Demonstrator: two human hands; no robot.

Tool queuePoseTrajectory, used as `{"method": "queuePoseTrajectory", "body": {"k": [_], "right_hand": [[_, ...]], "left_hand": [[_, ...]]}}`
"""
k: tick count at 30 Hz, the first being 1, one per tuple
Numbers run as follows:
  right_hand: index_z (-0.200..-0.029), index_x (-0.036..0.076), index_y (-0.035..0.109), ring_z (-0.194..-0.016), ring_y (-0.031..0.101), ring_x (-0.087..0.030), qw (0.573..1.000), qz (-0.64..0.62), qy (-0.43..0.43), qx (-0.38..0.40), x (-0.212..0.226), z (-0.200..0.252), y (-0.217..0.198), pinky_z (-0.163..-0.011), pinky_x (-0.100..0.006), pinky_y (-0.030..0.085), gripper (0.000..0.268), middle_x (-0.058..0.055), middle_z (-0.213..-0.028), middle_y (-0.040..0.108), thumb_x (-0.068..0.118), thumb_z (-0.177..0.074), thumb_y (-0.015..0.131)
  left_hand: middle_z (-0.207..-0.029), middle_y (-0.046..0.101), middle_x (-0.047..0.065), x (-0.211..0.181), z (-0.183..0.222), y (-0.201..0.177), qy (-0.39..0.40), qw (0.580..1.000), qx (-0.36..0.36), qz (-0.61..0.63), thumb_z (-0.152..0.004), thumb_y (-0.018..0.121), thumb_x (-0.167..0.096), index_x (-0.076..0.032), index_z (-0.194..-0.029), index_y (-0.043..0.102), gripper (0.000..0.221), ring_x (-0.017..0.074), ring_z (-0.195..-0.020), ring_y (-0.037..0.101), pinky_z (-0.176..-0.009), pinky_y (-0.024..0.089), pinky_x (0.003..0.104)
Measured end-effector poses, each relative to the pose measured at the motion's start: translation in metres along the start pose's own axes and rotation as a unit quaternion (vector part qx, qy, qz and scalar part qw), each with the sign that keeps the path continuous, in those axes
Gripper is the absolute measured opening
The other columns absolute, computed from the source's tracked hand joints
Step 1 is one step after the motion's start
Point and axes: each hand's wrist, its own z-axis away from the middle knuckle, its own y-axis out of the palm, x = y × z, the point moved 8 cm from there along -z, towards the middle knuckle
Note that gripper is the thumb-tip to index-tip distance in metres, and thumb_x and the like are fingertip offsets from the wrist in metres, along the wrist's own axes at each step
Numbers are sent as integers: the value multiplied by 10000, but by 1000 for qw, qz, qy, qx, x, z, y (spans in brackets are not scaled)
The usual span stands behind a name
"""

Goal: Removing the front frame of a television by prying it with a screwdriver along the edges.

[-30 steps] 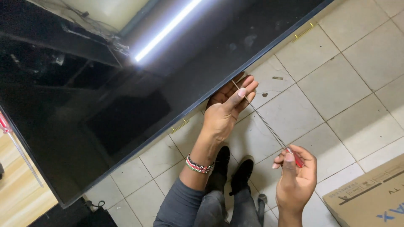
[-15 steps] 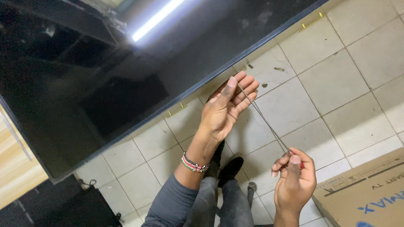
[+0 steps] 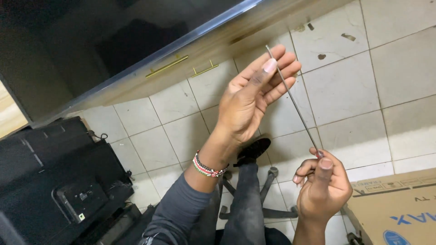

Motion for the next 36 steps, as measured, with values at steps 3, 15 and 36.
{"method": "queuePoseTrajectory", "body": {"k": [3,15,36], "right_hand": [[-1138,-119,571,-468,508,-221,1000,-16,-17,11,-9,-3,13,-423,-283,371,481,-319,-854,616,348,-1032,613],[-1047,-100,569,-434,480,-205,999,-16,-47,-11,-21,4,51,-365,-268,362,462,-263,-950,639,362,-1040,557],[-1078,-74,590,-432,478,-205,996,9,-90,13,-22,12,75,-503,-305,440,518,-214,-626,541,440,-1030,563]], "left_hand": [[-1377,625,277,-6,-7,-11,16,1000,25,-7,-987,642,-138,91,-1439,543,516,371,-1266,635,-1116,542,430],[-1513,611,301,-36,-4,-15,77,994,71,-40,-1029,677,-16,-99,-1494,562,486,431,-1382,637,-1138,580,417],[-1371,692,213,-81,15,-37,124,980,-31,-151,-978,649,-70,22,-1382,613,416,367,-1310,700,-989,609,318]]}}
